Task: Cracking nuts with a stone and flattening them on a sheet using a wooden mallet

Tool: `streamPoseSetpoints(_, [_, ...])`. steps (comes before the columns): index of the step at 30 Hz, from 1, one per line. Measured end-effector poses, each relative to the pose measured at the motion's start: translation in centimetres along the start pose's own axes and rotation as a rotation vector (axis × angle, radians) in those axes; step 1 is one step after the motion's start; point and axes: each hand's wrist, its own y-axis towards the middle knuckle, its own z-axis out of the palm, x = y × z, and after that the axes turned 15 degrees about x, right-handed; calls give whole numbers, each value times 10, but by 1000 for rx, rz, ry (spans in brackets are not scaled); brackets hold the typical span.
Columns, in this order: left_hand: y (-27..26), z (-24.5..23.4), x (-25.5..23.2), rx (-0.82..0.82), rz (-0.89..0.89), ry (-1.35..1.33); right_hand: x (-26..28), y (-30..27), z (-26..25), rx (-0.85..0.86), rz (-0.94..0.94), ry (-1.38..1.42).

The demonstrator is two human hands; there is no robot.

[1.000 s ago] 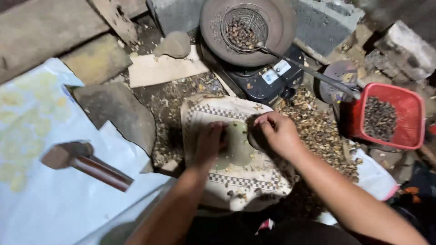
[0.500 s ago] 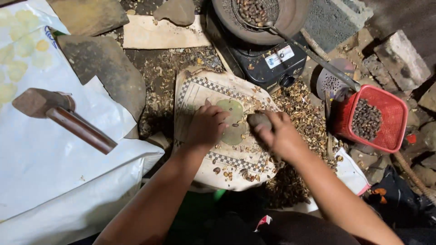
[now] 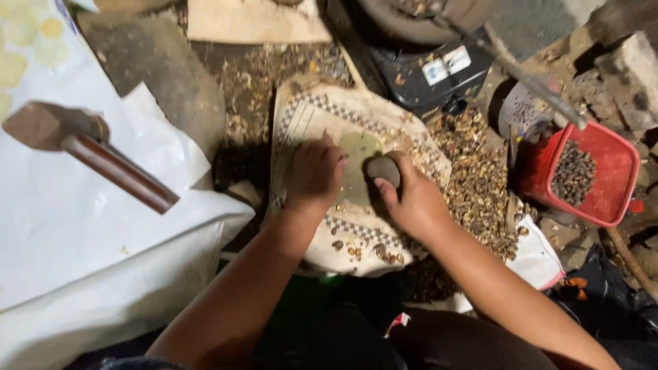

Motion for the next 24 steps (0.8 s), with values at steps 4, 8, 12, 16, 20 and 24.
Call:
streamPoseSetpoints(4, [7, -5, 0, -31, 14, -53, 15, -4, -9, 33, 95, 69])
streamPoseSetpoints(8, [9, 1, -10, -24, -23, -105, 16, -14, -10, 10, 49, -203])
streamPoseSetpoints(12, [10, 1, -16, -6, -55, -110, 24, -7, -21, 0, 43, -300])
streamPoseSetpoints(16, [4, -2, -5, 17, -43, -43, 50, 3, -18, -99, -106, -197])
streamPoseSetpoints(20, [5, -12, 3, 32, -25, -168, 41, 20, -25, -24, -88, -184])
streamPoseSetpoints(24, [2, -27, -10, -23, -32, -200, 34, 26, -34, 94, 14, 95])
